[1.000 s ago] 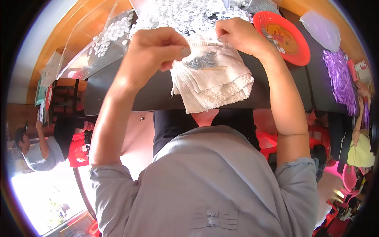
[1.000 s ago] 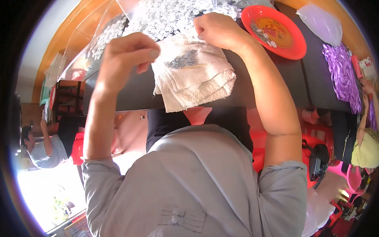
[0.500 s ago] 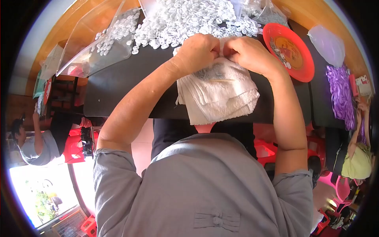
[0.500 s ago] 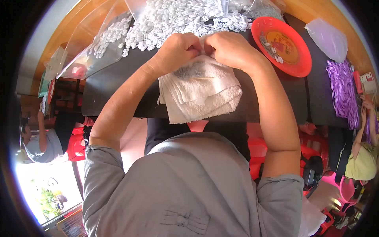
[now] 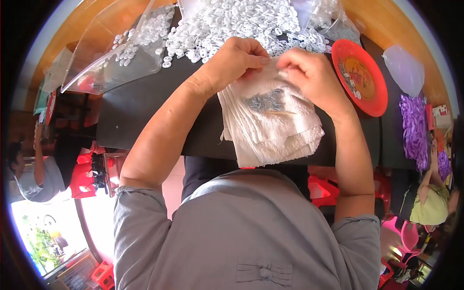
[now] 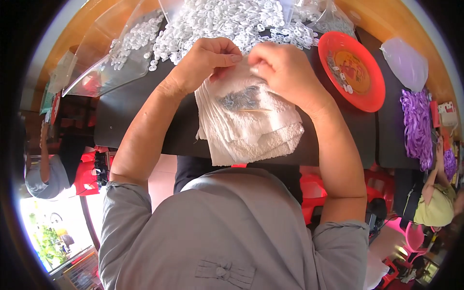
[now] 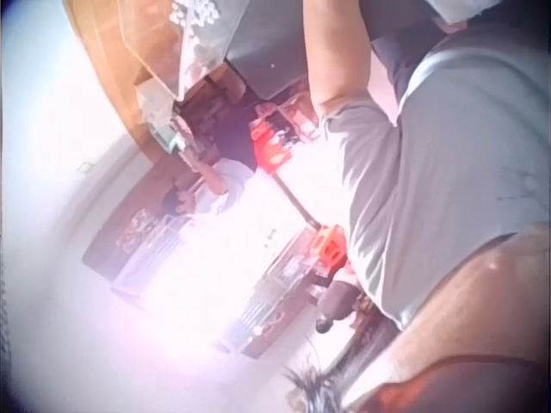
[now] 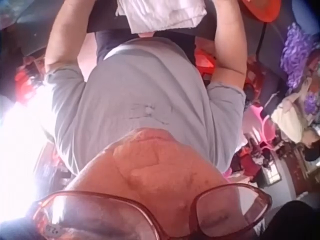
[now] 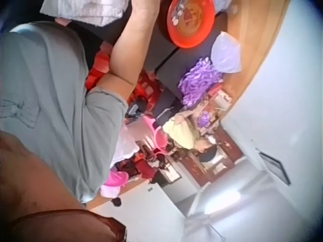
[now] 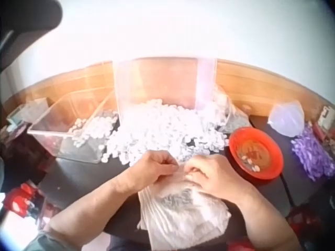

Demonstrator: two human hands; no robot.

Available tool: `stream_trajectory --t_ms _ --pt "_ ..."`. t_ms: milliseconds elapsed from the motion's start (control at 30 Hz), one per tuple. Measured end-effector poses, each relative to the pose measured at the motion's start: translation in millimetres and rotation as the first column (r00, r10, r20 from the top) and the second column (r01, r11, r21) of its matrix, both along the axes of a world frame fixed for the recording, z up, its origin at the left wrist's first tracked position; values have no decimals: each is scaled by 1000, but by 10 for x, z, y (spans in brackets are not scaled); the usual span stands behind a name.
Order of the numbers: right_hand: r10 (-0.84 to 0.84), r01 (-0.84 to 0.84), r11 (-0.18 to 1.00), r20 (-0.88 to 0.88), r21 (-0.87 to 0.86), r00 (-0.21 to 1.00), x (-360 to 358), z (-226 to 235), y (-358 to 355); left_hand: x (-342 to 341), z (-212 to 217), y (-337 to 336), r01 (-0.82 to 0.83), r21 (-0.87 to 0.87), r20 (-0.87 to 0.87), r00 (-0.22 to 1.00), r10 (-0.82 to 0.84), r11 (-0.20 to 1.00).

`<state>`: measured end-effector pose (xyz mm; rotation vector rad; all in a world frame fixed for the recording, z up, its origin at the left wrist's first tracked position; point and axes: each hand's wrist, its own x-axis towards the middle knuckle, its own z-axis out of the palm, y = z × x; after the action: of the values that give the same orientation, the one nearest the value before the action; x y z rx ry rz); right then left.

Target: Sorting and inspecting small white plastic components at a workbench.

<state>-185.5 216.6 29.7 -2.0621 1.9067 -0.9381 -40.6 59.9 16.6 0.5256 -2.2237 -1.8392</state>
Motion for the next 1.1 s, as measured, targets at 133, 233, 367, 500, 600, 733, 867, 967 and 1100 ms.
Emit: stream_trajectory --t_ms 133,233,367,500,600,733,867,967,1100 --pt "-85 118 972 168 -202 982 11 -20 -53 25 54 33 55 114 8 998 -56 992" --pt "-42 74 963 125 -259 991 15 -48 -73 25 53 60 81 199 -14 997 -80 977" --pt "-38 68 977 150 -203 988 -10 -48 -61 23 49 47 101 275 -23 995 -99 956" --pt "-76 104 990 245 -101 966 -47 -21 -33 33 78 34 96 295 -9 995 -98 951" --pt "-94 123 990 313 -73 945 -82 -40 -18 56 105 27 80 241 51 994 -95 967" --pt "-92 122 990 323 -74 942 -8 -4 -18 67 113 29 92 73 37 995 -95 993" --pt "-57 92 989 278 -115 959 79 -5 -17 55 103 36 81 344 -4 996 -85 935" --pt "-52 95 986 293 -134 955 94 -36 -24 45 70 45 68 388 2 997 -75 919" --pt "-77 118 986 302 -118 950 106 -38 -20 32 59 51 48 410 26 998 -65 911"
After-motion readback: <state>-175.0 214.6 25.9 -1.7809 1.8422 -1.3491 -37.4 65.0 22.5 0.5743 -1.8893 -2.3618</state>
